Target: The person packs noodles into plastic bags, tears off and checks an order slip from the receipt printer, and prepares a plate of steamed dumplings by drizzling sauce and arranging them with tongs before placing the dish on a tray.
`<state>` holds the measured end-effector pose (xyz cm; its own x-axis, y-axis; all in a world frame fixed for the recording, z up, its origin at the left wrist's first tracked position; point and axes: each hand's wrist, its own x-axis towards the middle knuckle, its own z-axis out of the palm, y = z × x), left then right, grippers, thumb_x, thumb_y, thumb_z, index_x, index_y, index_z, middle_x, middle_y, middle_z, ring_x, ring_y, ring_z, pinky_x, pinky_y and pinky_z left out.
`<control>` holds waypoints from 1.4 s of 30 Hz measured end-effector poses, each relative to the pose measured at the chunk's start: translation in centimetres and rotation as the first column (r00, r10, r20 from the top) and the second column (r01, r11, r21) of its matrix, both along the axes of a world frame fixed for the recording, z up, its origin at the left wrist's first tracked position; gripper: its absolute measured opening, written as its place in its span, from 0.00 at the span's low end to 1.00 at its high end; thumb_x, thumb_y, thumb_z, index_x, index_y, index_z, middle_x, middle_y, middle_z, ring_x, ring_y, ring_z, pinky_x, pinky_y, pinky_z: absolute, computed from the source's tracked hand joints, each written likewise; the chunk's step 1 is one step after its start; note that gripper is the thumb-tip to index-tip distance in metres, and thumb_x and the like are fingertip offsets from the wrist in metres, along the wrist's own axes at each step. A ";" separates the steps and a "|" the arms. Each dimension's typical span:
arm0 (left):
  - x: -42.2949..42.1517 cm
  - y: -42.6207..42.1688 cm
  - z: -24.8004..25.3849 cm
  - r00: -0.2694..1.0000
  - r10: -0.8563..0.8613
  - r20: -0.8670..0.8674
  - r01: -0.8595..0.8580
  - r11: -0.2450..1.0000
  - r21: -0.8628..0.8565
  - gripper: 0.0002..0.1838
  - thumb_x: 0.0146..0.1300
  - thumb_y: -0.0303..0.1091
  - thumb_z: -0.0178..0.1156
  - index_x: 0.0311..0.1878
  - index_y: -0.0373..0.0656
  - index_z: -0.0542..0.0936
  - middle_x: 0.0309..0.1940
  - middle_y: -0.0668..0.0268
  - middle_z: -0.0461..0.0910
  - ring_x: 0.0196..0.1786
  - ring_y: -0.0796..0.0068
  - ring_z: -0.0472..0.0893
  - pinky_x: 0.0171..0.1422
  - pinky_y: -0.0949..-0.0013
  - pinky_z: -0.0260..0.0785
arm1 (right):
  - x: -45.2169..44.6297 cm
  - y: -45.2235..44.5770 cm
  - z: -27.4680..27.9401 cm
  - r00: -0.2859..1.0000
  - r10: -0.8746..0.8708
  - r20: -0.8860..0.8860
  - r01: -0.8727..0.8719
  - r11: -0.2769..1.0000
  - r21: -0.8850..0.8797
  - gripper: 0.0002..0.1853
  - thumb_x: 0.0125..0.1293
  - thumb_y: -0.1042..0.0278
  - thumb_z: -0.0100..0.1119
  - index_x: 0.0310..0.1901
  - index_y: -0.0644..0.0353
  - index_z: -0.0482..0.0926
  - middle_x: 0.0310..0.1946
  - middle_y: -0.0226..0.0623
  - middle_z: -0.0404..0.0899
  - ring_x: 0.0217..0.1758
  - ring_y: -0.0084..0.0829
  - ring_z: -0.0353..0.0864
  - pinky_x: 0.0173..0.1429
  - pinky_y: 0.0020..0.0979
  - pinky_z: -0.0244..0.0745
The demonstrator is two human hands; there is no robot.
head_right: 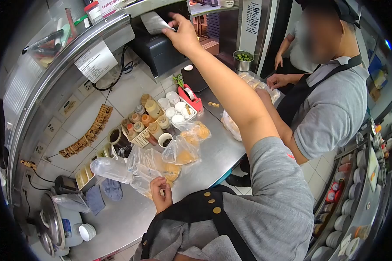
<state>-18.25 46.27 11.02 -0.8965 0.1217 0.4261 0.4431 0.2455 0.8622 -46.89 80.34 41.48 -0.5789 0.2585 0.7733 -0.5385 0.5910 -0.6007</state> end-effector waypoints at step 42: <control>-1.5 -0.1 10.0 0.998 0.055 -0.044 -0.043 0.968 0.246 0.12 0.66 0.18 0.60 0.52 0.37 0.78 0.54 0.58 0.69 0.59 0.67 0.74 0.65 0.67 0.65 | -1.3 0.4 -1.5 0.939 -0.301 0.164 0.279 0.949 0.147 0.59 0.38 0.31 0.81 0.70 0.58 0.70 0.65 0.54 0.71 0.73 0.53 0.60 0.77 0.46 0.57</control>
